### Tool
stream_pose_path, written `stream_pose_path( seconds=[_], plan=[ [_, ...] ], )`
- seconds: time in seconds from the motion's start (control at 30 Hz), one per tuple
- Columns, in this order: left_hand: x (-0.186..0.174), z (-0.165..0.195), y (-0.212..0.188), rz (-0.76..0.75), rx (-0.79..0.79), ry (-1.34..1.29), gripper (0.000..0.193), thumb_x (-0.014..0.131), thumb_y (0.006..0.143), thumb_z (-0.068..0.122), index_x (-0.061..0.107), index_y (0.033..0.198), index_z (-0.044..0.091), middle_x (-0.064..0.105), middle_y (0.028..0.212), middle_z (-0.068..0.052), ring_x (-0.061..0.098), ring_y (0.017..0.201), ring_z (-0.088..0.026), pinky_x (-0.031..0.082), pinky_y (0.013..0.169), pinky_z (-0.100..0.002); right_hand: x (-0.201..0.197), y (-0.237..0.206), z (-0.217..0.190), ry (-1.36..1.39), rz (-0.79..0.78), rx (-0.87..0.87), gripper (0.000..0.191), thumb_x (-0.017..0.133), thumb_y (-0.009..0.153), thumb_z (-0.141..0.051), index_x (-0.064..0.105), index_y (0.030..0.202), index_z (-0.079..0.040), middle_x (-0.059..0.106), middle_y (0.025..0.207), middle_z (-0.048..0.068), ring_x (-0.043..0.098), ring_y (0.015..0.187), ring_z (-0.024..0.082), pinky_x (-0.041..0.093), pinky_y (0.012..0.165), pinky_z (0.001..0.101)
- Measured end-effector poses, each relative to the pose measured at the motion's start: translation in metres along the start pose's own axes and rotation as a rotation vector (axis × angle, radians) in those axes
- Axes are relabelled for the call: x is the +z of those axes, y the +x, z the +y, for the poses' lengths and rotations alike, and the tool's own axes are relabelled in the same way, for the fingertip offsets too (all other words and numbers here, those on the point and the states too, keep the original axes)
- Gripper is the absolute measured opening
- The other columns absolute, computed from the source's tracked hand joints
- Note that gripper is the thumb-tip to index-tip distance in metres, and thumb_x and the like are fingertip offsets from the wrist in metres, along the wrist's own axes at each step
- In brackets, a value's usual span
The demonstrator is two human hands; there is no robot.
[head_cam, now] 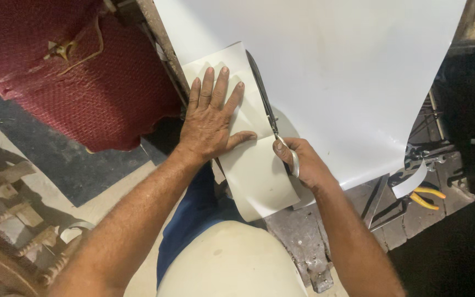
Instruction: The person handles a large white flexible plastic sheet at a workbench, unfolding and aligning it flat, then cuts it lengthwise into narrower strips using scissors, pressing the sheet steady with the free hand while cutting.
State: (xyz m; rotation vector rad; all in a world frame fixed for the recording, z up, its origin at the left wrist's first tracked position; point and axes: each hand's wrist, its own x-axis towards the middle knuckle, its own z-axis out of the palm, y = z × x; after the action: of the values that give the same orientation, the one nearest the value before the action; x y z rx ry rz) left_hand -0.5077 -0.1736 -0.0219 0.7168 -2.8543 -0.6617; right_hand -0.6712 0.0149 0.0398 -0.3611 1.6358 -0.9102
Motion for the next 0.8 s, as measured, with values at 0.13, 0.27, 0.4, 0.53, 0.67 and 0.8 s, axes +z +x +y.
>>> stream_pose_path(
  seconds=[0.13,0.27,0.4,0.53,0.67,0.8],
  plan=[
    [-0.001,0.0,0.0,-0.004,-0.005,0.008,0.11,0.059,0.077,0.086,0.033,0.16,0.018,0.004,0.168,-0.021,-0.009,0.154,-0.039,-0.004,0.126,-0.057,-0.001,0.0,-0.002,-0.042,0.046,0.05,0.08,0.069,0.077,-0.067,0.072,0.115,0.004,0.078,0.094,0.014,0.074,0.083,0.021,0.061,0.072,0.0343],
    [-0.001,0.001,0.0,0.01,0.01,0.02,0.109,0.059,0.079,0.086,0.033,0.161,0.018,0.004,0.168,-0.021,-0.008,0.154,-0.039,-0.003,0.127,-0.057,-0.003,0.005,-0.009,-0.085,0.037,0.009,0.078,0.068,0.079,-0.066,0.074,0.112,0.004,0.078,0.091,0.014,0.074,0.08,0.02,0.061,0.07,0.0334],
    [0.0,0.001,0.0,-0.015,-0.003,0.024,0.109,0.058,0.078,0.087,0.033,0.16,0.019,0.004,0.168,-0.02,-0.008,0.153,-0.039,-0.003,0.126,-0.057,-0.003,0.01,-0.015,-0.089,0.015,-0.016,0.076,0.067,0.082,-0.065,0.075,0.109,0.005,0.077,0.088,0.015,0.071,0.077,0.02,0.059,0.068,0.0341],
    [-0.001,0.001,0.0,-0.032,-0.008,0.033,0.11,0.058,0.078,0.087,0.032,0.16,0.018,0.003,0.167,-0.02,-0.008,0.153,-0.039,-0.002,0.126,-0.058,0.0,0.012,-0.017,-0.116,0.05,0.0,0.07,0.067,0.084,-0.061,0.075,0.109,0.004,0.077,0.086,0.014,0.073,0.076,0.02,0.06,0.067,0.0333],
    [-0.001,0.001,0.001,-0.005,0.0,0.035,0.11,0.058,0.079,0.087,0.032,0.161,0.019,0.003,0.168,-0.02,-0.008,0.154,-0.038,-0.003,0.127,-0.057,0.002,0.011,-0.017,-0.092,0.037,-0.032,0.067,0.069,0.085,-0.057,0.075,0.108,0.005,0.077,0.086,0.014,0.073,0.076,0.019,0.06,0.067,0.0328],
    [-0.001,0.001,0.001,-0.023,-0.005,0.04,0.11,0.058,0.078,0.086,0.032,0.16,0.018,0.003,0.167,-0.021,-0.009,0.153,-0.039,-0.004,0.126,-0.057,0.003,0.011,-0.016,-0.079,0.039,-0.039,0.066,0.071,0.084,-0.057,0.075,0.109,0.005,0.077,0.088,0.013,0.072,0.078,0.018,0.059,0.069,0.032]
  ],
)
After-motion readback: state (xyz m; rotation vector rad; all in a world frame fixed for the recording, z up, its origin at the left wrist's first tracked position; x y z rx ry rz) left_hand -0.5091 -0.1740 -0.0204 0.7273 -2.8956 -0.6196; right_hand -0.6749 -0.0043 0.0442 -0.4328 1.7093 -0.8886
